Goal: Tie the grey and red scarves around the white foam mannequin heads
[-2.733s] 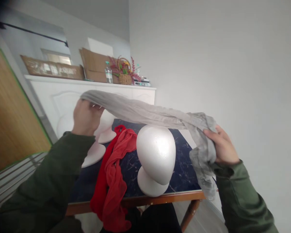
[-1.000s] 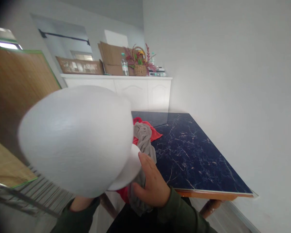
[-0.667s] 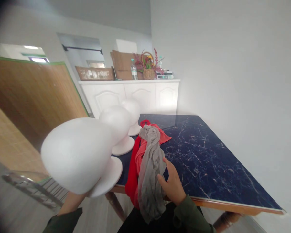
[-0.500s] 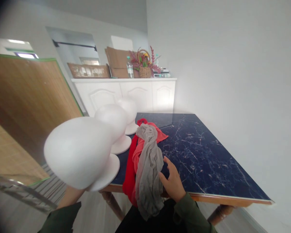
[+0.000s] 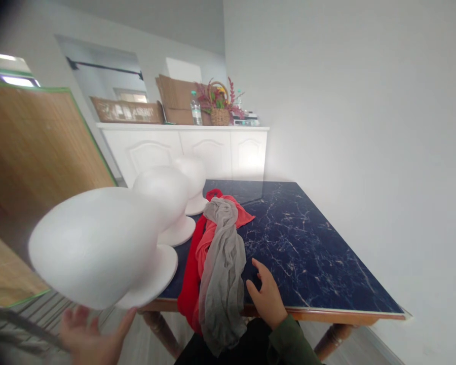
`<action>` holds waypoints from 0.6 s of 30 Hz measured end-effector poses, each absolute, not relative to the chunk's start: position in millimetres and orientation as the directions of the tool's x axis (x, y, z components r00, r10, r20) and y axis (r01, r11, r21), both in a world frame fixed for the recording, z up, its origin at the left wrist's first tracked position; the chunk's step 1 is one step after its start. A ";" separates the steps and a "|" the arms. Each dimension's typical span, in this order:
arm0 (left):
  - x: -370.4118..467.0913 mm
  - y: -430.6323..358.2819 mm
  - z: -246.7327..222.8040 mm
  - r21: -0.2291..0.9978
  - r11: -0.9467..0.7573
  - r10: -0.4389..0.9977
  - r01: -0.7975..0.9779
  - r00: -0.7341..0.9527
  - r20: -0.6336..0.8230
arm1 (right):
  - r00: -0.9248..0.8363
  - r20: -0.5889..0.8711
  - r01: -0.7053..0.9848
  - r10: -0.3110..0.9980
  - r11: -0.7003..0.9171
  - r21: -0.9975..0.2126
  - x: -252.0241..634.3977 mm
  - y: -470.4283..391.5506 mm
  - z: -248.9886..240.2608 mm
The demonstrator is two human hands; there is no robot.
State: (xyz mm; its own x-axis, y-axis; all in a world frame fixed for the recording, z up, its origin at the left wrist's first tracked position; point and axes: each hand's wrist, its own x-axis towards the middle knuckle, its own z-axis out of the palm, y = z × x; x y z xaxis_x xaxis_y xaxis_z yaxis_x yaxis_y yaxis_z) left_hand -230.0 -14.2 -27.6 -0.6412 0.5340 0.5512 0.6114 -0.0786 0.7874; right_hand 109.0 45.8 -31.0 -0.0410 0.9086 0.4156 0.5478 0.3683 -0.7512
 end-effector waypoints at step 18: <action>16.3 62.9 -10.8 0.509 -0.560 0.827 0.654 0.471 0.305 | -0.279 0.390 0.935 0.877 0.341 -0.099 122.0 53.3 -49.2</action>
